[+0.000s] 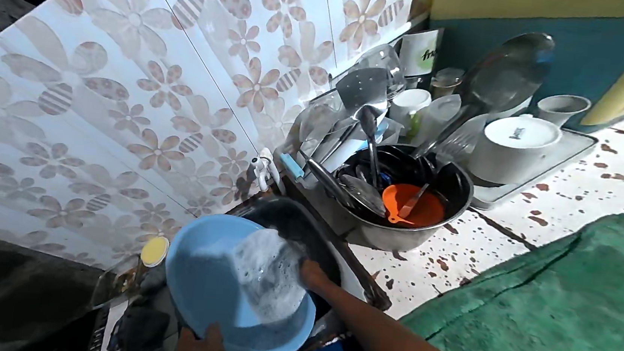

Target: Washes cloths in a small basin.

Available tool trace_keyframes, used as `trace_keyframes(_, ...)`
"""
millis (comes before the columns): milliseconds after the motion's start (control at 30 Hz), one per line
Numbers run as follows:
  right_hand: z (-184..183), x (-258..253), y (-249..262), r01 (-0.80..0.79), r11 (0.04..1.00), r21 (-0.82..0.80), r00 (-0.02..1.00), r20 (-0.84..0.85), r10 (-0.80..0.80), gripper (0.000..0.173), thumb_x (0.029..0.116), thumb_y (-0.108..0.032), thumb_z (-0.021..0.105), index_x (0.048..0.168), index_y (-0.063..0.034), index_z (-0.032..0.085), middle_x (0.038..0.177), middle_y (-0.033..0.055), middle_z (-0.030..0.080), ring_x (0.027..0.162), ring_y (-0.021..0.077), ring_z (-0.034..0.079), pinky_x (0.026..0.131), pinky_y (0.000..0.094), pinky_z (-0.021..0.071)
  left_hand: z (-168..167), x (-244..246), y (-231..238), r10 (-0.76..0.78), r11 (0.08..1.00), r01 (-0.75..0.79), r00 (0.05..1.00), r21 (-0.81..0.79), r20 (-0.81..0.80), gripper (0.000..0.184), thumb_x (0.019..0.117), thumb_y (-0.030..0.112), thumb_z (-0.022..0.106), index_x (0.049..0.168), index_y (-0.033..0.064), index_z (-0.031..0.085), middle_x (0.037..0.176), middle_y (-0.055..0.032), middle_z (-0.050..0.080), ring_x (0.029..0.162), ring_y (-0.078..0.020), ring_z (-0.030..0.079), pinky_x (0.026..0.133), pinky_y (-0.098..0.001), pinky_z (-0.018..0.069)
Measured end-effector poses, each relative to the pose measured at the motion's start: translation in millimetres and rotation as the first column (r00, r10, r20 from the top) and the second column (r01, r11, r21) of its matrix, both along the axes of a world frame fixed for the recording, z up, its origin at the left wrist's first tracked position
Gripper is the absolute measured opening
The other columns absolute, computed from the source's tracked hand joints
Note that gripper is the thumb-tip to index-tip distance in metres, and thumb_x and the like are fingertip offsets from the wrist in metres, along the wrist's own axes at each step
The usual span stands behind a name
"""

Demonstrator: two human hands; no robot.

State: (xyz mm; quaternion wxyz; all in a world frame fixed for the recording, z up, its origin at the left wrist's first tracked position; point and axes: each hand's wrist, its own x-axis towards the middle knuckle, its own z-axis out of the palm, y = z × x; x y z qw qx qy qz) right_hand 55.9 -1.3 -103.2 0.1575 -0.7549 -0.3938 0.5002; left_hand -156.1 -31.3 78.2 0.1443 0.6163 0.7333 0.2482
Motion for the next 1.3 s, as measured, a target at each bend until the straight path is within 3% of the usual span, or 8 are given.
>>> trace_keyframes(233, 5.1, -1.0, -0.2, -0.148, 0.989, -0.015, 0.987, 0.057, 0.148, 0.046, 0.1028, -0.009, 0.053, 0.141, 0.0159, 0.046, 0.152, 0.0334, 0.042, 0.143, 0.0454, 0.041, 0.117, 0.0559, 0.0354, 14.7, 16.7, -17.4, -0.056, 0.997, 0.06, 0.995, 0.052, -0.083, 0.028, 0.0904, 0.009, 0.07, 0.103, -0.0159, 0.066, 0.093, -0.0328, 0.068, 0.094, -0.0472, 0.067, 0.085, -0.0617, 0.0506)
trace_keyframes(467, 8.3, 0.6, 0.4, -0.121, 0.993, 0.007, 0.993, 0.012, 0.12, 0.045, 0.1059, -0.014, 0.047, 0.141, 0.0142, 0.048, 0.15, 0.0322, 0.045, 0.142, 0.0442, 0.043, 0.116, 0.0571, 0.0358, 31.3, 48.6, -48.4, -0.15, 0.976, 0.176, 0.971, 0.13, -0.186, 0.029, 0.0906, 0.011, 0.071, 0.101, -0.0158, 0.067, 0.083, -0.0309, 0.069, 0.082, -0.048, 0.07, 0.077, -0.0628, 0.0534)
trace_keyframes(733, 2.4, 6.6, 3.4, 0.166, 0.981, 0.101, 0.96, -0.243, -0.137, 0.053, 0.1117, -0.037, 0.035, 0.138, 0.0033, 0.058, 0.143, 0.0264, 0.056, 0.137, 0.0381, 0.051, 0.114, 0.0546, 0.0376, 34.6, 80.8, -78.0, -0.293, 0.907, 0.355, 0.918, 0.228, -0.267, 0.025, 0.09, 0.013, 0.07, 0.093, -0.012, 0.069, 0.069, -0.0217, 0.068, 0.064, -0.0365, 0.07, 0.061, -0.0521, 0.0567)
trace_keyframes(867, -4.8, 8.8, 7.2, 0.251, 0.959, 0.128, 0.921, -0.336, -0.196, 0.062, 0.1107, -0.048, 0.036, 0.134, 0.0045, 0.061, 0.141, 0.0281, 0.057, 0.136, 0.0388, 0.052, 0.115, 0.0543, 0.0366, 34.2, 88.1, -94.5, -0.345, 0.89, 0.399, 0.905, 0.219, -0.248, 0.024, 0.091, 0.014, 0.071, 0.089, -0.0103, 0.07, 0.07, -0.0197, 0.068, 0.063, -0.0325, 0.07, 0.061, -0.0487, 0.0579)
trace_keyframes(1033, 1.3, 5.2, 7.9, 0.132, 0.977, 0.17, 0.954, -0.29, -0.079, 0.063, 0.1112, -0.048, 0.031, 0.139, 0.0006, 0.059, 0.148, 0.0264, 0.051, 0.144, 0.039, 0.043, 0.12, 0.0545, 0.0308, 24.8, 95.2, -115.9, -0.402, 0.844, 0.463, 0.881, 0.271, -0.252, 0.023, 0.0881, 0.013, 0.072, 0.087, -0.0097, 0.07, 0.067, -0.0171, 0.067, 0.058, -0.0264, 0.069, 0.056, -0.0416, 0.0581)
trace_keyframes(1133, 8.8, 4.5, 5.4, 0.04, 0.979, 0.197, 0.965, -0.261, 0.013, 0.063, 0.112, -0.047, 0.026, 0.145, -0.0021, 0.055, 0.156, 0.0257, 0.043, 0.15, 0.0409, 0.033, 0.123, 0.0583, 0.0213, 22.2, 101.9, -125.2, -0.431, 0.83, 0.487, 0.87, 0.273, -0.24, 0.021, 0.0879, 0.013, 0.073, 0.085, -0.0075, 0.07, 0.067, -0.0152, 0.067, 0.058, -0.0232, 0.068, 0.055, -0.0379, 0.058)
trace_keyframes(1200, 8.8, 3.6, 4.4, -0.006, 0.974, 0.226, 0.966, -0.251, 0.064, 0.06, 0.1123, -0.045, 0.028, 0.148, -0.0042, 0.053, 0.158, 0.0242, 0.041, 0.151, 0.0419, 0.028, 0.123, 0.0616, 0.0136, 20.7, 105.6, -128.9, -0.45, 0.822, 0.503, 0.861, 0.269, -0.236, 0.021, 0.0873, 0.014, 0.075, 0.083, -0.0068, 0.07, 0.067, -0.0147, 0.067, 0.057, -0.0219, 0.068, 0.054, -0.0366, 0.0578)
trace_keyframes(1300, 11.8, 3.4, -0.6, -0.027, 0.969, 0.247, 0.956, -0.278, 0.097, 0.056, 0.1118, -0.043, 0.034, 0.148, -0.0046, 0.053, 0.159, 0.0238, 0.039, 0.152, 0.0422, 0.025, 0.123, 0.0618, 0.0117, 17.5, 108.6, -131.8, -0.479, 0.806, 0.525, 0.85, 0.273, -0.219, 0.022, 0.0873, 0.014, 0.075, 0.082, -0.006, 0.07, 0.065, -0.0136, 0.066, 0.055, -0.02, 0.067, 0.053, -0.0341, 0.057)
